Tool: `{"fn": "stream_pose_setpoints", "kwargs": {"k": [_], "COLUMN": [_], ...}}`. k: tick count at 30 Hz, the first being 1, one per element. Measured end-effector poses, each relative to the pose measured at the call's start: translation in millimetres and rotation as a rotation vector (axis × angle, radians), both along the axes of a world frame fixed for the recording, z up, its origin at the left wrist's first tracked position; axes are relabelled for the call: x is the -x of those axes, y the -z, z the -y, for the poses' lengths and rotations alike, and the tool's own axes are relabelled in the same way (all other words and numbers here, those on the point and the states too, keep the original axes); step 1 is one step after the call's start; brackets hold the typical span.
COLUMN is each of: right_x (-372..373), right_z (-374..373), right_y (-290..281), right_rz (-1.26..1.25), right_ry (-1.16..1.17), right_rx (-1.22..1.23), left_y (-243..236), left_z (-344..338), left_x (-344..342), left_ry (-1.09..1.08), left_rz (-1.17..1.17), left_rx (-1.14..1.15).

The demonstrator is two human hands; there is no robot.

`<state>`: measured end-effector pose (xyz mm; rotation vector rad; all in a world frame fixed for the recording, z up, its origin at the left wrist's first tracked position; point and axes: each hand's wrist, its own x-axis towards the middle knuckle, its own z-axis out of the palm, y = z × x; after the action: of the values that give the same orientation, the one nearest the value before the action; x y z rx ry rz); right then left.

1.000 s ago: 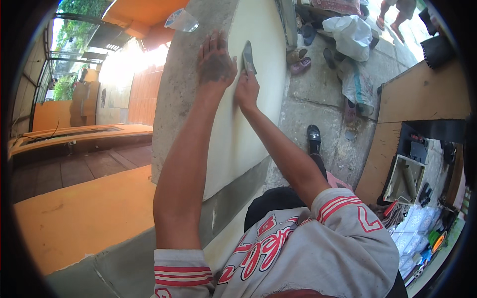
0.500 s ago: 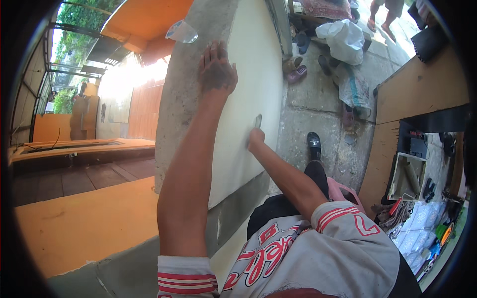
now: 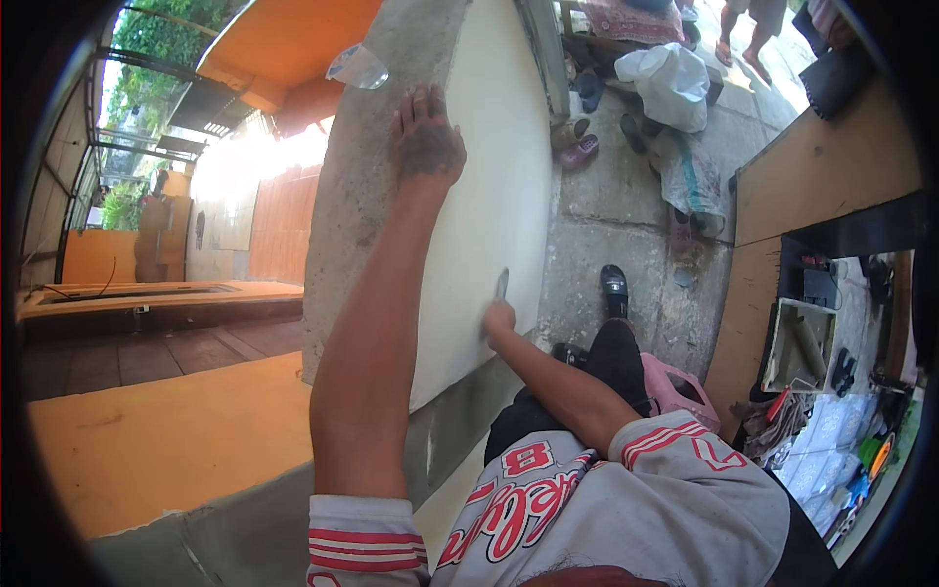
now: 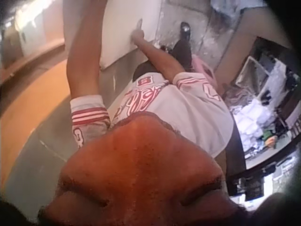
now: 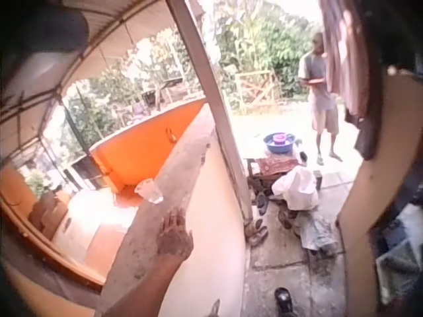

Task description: The person applies and smooths plaster onto a wall surface using a putty knife.

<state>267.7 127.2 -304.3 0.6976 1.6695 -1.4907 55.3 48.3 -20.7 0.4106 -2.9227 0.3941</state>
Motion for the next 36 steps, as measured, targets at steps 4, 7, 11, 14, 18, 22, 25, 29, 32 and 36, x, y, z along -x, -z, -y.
{"fn": "stream_pose_setpoints", "kwargs": {"k": [4, 7, 11, 14, 18, 22, 25, 29, 32, 36], "right_x": [34.3, 94.6, 163.5, 170.2, 109.1, 16.0, 20.3, 71.1, 104.7, 112.2], "right_z": [16.9, 17.9, 30.4, 26.3, 9.6, -19.8, -22.5, -20.5, -18.2, -26.3], "right_y": [-10.5, -77.9, -158.5, -155.8, -70.2, 29.2, 49.0, -32.6, -111.6, -156.1], "right_rz": [0.257, -0.344, -1.031, -1.027, -0.629, -0.273, -0.616, -0.474, -0.742, -0.839], "right_ry": [0.175, 0.040, 0.246, 0.215, -0.033, -0.421, -1.145, -0.386, -0.274, -0.125], "right_rx": [0.133, 0.102, 0.321, 0.246, -0.096, -0.157, -0.130, 0.013, -0.011, 0.079], "left_y": [-5.5, -2.2, 4.3, 4.3, -0.5, -4.8, -4.8, -0.4, 3.5, 3.9], "left_z": [-1.0, 1.1, 4.2, 4.5, 1.1, -1.3, -0.5, 1.5, 2.1, 2.8], "left_x": [2.0, -0.8, -0.7, -2.0, -1.3, -1.5, -2.3, -0.7, -1.3, -0.2], "left_ry": [-0.012, 0.000, 0.008, 0.009, -0.009, -0.003, 0.007, -0.001, -0.001, 0.004], "left_rz": [0.013, 0.026, -0.015, -0.022, 0.020, 0.005, 0.014, -0.002, -0.009, -0.030], "left_rx": [-0.009, -0.011, -0.055, -0.051, -0.044, -0.025, -0.019, -0.035, -0.039, -0.014]}}
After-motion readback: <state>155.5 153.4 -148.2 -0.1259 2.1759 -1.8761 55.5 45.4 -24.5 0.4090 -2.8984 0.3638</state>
